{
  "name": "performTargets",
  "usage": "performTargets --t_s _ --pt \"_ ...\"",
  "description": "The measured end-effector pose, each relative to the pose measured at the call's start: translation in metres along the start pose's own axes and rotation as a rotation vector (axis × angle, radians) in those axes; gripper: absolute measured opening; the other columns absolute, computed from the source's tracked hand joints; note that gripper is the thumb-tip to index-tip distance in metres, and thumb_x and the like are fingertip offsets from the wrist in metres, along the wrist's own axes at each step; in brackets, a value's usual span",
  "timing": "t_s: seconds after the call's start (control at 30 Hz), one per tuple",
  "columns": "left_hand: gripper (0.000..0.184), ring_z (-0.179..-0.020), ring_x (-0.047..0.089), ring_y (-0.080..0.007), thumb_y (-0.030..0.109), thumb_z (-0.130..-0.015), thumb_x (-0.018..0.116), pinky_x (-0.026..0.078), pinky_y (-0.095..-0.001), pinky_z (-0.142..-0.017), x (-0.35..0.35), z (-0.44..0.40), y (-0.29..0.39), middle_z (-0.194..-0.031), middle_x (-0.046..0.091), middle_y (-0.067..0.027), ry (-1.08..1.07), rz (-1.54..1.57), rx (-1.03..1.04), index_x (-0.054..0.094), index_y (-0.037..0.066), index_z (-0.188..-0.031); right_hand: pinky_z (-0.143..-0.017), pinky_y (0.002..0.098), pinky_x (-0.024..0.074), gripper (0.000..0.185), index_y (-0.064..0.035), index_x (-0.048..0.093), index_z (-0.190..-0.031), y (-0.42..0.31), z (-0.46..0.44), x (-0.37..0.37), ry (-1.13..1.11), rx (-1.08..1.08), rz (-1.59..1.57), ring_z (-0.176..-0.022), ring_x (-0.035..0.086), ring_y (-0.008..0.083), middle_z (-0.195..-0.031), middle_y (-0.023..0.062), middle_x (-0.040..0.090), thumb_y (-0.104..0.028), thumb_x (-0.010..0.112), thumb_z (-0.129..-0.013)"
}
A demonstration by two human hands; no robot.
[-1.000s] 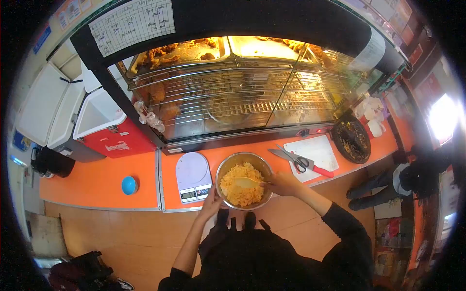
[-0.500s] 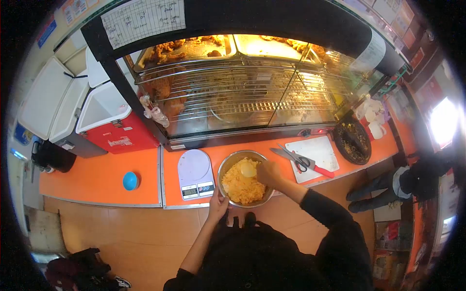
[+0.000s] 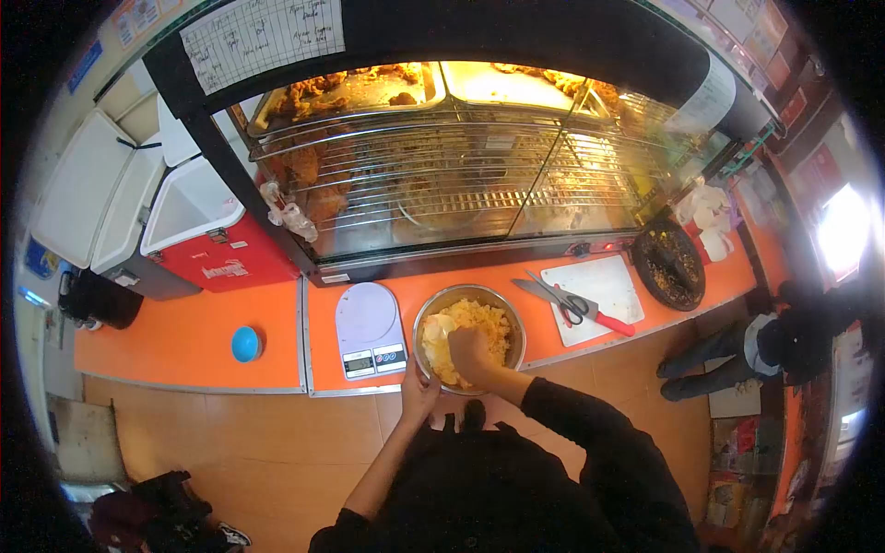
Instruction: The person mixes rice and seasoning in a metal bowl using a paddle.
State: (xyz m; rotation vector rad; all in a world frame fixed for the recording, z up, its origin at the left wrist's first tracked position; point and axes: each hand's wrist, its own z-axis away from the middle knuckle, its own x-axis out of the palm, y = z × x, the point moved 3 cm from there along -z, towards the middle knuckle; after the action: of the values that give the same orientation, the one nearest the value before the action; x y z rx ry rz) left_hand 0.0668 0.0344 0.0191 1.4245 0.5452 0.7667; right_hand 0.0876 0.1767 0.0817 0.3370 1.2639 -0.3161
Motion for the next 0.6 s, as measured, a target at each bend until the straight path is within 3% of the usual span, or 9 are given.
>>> performTargets --t_s 0.07,0.17,0.23,0.27,0.37,0.5,0.57,0.6 --pt "0.060 -0.069 0.060 -0.0130 0.002 -0.080 0.054 0.049 -0.0246 -0.056 -0.003 -0.001 0.011 -0.104 0.060 -0.0142 0.058 -0.034 -0.047 0.029 0.001 -0.135 -0.052 0.0365 0.0512 0.011 -0.0079 0.067 -0.077 0.011 -0.008 -0.027 0.016 0.034 0.047 -0.067 0.066 0.0259 -0.073 0.0118 0.066 -0.015 0.059 -0.073" --pt "0.064 -0.067 0.060 -0.0134 0.002 -0.080 0.055 0.050 -0.0259 -0.054 -0.013 -0.009 0.003 -0.104 0.060 -0.0151 0.022 -0.119 -0.007 0.025 0.001 -0.137 -0.051 0.0364 0.0495 0.013 -0.0066 0.065 -0.076 0.040 0.003 -0.057 -0.006 -0.033 -0.038 -0.064 0.065 0.0250 -0.072 0.0111 0.064 -0.016 0.057 -0.074" --pt "0.065 -0.067 0.061 -0.0138 0.002 -0.080 0.055 0.050 -0.0261 -0.053 -0.021 -0.012 -0.002 -0.104 0.060 -0.0152 0.008 -0.169 -0.042 0.024 0.001 -0.137 -0.050 0.0370 0.0478 0.014 -0.0055 0.064 -0.074 0.057 0.014 -0.072 0.110 -0.046 -0.124 -0.062 0.064 0.0266 -0.071 0.0107 0.063 -0.016 0.055 -0.074" --pt "0.067 -0.066 0.061 -0.0141 0.002 -0.080 0.055 0.050 -0.0263 -0.053 -0.022 -0.015 -0.004 -0.103 0.060 -0.0153 -0.015 -0.225 -0.074 0.023 0.002 -0.138 -0.050 0.0378 0.0473 0.014 -0.0054 0.064 -0.073 0.064 0.015 -0.054 0.309 -0.056 -0.117 -0.062 0.063 0.0287 -0.071 0.0118 0.063 -0.016 0.055 -0.074" --pt "0.069 -0.067 0.061 -0.0145 0.001 -0.079 0.056 0.050 -0.0265 -0.052 -0.017 -0.017 0.024 -0.101 0.060 -0.0156 -0.054 -0.095 -0.096 0.022 0.003 -0.139 -0.050 0.0380 0.0474 0.017 -0.0060 0.065 -0.069 0.070 0.010 -0.049 0.144 0.019 -0.011 -0.062 0.063 0.0294 -0.072 0.0141 0.063 -0.017 0.053 -0.076" --pt "0.071 -0.067 0.061 -0.0144 0.000 -0.078 0.055 0.050 -0.0271 -0.053 -0.021 -0.029 0.036 -0.101 0.060 -0.0156 -0.082 -0.128 -0.160 0.021 0.004 -0.140 -0.051 0.0382 0.0480 0.020 -0.0061 0.065 -0.069 0.081 -0.020 -0.025 0.304 -0.074 -0.012 -0.062 0.063 0.0284 -0.070 0.0135 0.062 -0.020 0.053 -0.077" --pt "0.074 -0.063 0.064 -0.0200 -0.005 -0.081 0.048 0.057 -0.0308 -0.053 -0.026 -0.042 0.043 -0.089 0.061 -0.0163 -0.260 -0.154 -0.106 0.009 0.005 -0.143 -0.062 0.0433 0.0487 0.030 -0.0089 0.067 -0.073 0.082 -0.051 -0.013 0.015 -0.285 -0.057 -0.073 0.064 0.0270 -0.075 0.0138 0.065 -0.029 0.048 -0.085" --pt "0.074 -0.063 0.064 -0.0200 -0.005 -0.081 0.048 0.057 -0.0308 -0.053 -0.035 -0.050 0.041 -0.089 0.061 -0.0163 -0.255 -0.153 -0.104 0.009 0.005 -0.143 -0.062 0.0433 0.0487 0.030 -0.0089 0.067 -0.073 0.082 -0.060 -0.025 0.016 -0.289 -0.054 -0.073 0.064 0.0270 -0.075 0.0138 0.065 -0.029 0.048 -0.085"
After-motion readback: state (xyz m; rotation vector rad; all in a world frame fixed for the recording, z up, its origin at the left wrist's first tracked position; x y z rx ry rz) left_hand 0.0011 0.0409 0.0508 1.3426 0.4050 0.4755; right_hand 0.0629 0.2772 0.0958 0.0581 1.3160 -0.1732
